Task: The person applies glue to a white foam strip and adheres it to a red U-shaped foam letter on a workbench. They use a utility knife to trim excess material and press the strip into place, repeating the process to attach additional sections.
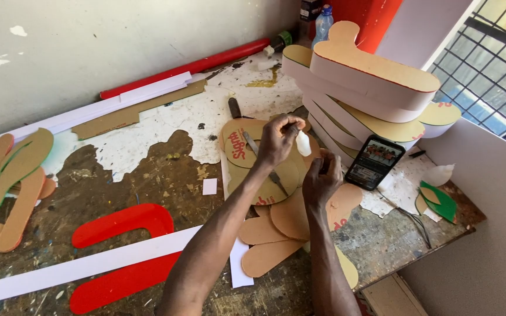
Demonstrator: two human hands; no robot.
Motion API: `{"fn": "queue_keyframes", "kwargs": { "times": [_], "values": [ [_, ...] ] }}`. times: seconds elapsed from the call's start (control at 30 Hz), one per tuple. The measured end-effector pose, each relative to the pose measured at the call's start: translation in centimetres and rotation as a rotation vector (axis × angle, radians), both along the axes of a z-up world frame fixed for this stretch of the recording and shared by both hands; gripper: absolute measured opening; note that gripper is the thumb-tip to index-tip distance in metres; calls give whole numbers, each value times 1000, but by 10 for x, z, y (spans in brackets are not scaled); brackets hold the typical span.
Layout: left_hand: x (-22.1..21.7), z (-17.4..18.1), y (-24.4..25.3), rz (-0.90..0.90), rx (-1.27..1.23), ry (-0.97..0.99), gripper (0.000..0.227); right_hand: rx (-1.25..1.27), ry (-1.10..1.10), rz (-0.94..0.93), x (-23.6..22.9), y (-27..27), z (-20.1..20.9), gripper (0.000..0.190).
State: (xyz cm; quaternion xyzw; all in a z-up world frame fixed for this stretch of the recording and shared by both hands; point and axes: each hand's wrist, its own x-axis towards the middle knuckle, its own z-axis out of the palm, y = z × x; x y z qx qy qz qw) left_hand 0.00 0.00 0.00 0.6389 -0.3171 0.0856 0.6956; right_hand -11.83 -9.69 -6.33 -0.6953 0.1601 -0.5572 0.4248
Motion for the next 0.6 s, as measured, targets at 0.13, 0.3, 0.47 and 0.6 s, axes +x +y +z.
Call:
{"fn": "queue_keyframes", "kwargs": {
  "times": [0.13, 0.3, 0.47, 0.6],
  "values": [
    [-22, 29, 76, -2, -8, 50, 19, -126, 101, 265, -6, 41, 19, 30],
    [-68, 47, 173, -65, -21, 139, 13, -117, 270, 799, -45, 120, 53, 51],
    [-97, 45, 262, 22, -127, 203, 12, 339, 424, 1315, -59, 165, 44, 49],
    [-119, 43, 314, 139, -258, 293, 19, 486, 467, 1518, -74, 187, 53, 43]
  ]
}}
